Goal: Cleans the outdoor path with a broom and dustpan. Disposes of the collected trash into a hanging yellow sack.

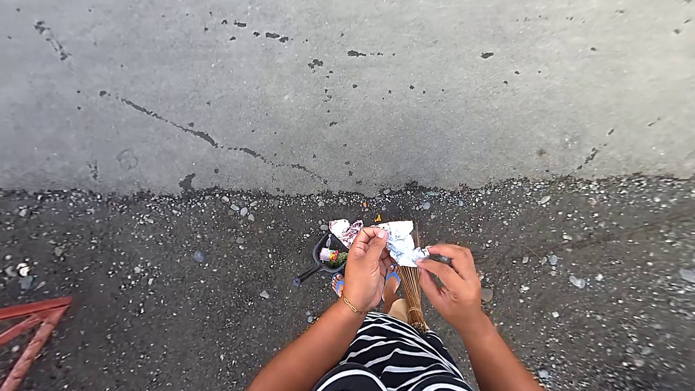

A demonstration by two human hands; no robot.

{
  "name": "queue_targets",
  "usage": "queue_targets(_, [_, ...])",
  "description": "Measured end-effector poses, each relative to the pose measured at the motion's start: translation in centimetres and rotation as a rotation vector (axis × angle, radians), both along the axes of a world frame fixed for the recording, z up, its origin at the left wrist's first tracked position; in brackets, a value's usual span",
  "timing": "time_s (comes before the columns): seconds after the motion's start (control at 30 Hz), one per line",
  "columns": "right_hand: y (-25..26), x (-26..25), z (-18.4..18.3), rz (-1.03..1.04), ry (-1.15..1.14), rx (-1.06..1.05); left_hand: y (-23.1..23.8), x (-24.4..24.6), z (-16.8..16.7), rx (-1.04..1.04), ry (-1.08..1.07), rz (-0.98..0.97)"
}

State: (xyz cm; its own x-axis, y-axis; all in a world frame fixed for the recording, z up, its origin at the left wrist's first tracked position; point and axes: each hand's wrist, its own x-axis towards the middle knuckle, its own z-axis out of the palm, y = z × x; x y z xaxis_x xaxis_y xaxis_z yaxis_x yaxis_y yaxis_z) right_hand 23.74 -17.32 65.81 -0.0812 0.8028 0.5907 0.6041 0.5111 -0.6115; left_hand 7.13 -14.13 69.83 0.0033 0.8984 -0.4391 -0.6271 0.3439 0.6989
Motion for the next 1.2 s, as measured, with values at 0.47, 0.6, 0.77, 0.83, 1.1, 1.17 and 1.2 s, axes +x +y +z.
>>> queue_targets(0.47, [-0.5,-1.5,-2.1,-0.044,0.102,-0.016,0.6,-0.5,-0.1,-0.103,-0.072,0.103])
queue_targets(0.6, [-0.4,-1.8,-3.1,-0.002,0.206,-0.133,0.9,-1.1,-1.1,-0.132,-0.046,0.129])
queue_targets(0.77, [-1.6,-0.7,-6.2,0.033,0.235,-0.629,1.5,-2.9,-4.6,-0.220,0.050,0.186])
queue_targets(0.83, [-2.5,0.6,-7.6,0.041,0.101,-1.001,1.8,-4.0,-7.3,-0.253,0.145,0.210])
queue_targets(1.1, [-9.4,4.2,-13.9,-0.043,-0.256,-1.808,1.5,-11.0,-22.4,-0.567,0.503,0.308])
queue_targets(1.17, [-11.6,4.9,-15.0,-0.107,-0.112,-1.848,1.1,-13.1,-26.2,-0.614,0.585,0.323])
queue_targets(1.2, [-12.3,5.0,-15.3,-0.127,-0.040,-1.856,1.0,-14.0,-27.7,-0.637,0.637,0.310])
